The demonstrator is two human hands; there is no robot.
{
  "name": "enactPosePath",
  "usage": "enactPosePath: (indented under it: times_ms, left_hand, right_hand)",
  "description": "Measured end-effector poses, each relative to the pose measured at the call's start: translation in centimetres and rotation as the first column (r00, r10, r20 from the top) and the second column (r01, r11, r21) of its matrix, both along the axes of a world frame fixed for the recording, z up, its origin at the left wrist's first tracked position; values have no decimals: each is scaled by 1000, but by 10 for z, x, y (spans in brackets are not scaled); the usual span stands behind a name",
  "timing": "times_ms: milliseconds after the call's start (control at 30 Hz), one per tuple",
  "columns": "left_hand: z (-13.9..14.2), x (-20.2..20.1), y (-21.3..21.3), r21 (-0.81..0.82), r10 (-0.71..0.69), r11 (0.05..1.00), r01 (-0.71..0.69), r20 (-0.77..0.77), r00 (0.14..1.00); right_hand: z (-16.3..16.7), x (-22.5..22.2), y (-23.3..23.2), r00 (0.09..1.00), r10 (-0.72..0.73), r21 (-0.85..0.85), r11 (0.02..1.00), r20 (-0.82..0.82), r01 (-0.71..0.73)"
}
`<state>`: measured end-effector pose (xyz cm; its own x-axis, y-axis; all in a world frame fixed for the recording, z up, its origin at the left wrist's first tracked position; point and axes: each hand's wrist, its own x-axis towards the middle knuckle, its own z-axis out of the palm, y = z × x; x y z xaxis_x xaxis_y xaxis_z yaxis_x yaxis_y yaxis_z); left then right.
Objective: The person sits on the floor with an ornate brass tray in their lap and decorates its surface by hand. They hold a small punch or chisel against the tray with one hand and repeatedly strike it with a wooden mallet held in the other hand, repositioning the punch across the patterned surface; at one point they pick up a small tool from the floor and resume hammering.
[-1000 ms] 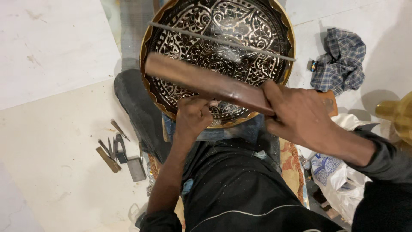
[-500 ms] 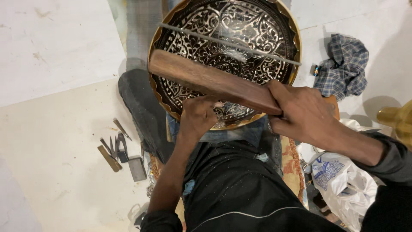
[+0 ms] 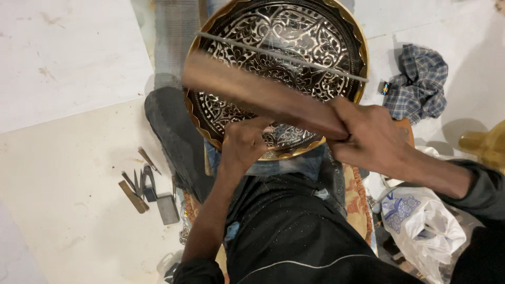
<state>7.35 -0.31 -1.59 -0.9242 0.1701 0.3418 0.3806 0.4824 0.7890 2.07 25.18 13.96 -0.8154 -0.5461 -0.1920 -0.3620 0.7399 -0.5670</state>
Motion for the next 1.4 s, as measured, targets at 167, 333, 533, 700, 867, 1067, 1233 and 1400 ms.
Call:
enactPosePath:
  times_ms: [167,333,533,700,867,1067,1233,1400]
  left_hand:
    - [17,-1,-4,86,-74,995,55,241,968]
    - [34,-6,5,207,75,974,-91,82,994]
    - [42,-10,4,239,-12,971,-33,183,983]
    - [36,-7,7,200,-27,980,-4,150,988]
    - [27,-5,8,176,4,984,-39,197,980]
    - [16,0,7,194,7,980,-34,142,990]
    - [14,-3,6,48,60,996,-75,257,965]
    - [19,-2,4,296,-45,955,6,125,991]
  right_hand:
    - [-1,-2,4,999,16,110,994,36,-20]
    - [-6,-1,2,984,-126,-43,990,123,133]
    - [-8,0,1,969,-208,-161,960,133,228]
    - [-5,-6,5,991,-132,-61,989,36,134]
    - [1,-12,9,993,-111,-225,969,-33,101]
    - [11,-18,11,998,-47,-260,964,29,53]
    - [17,-21,11,987,136,203,972,-82,-117]
    - [11,-22,6,996,-81,-183,979,47,88]
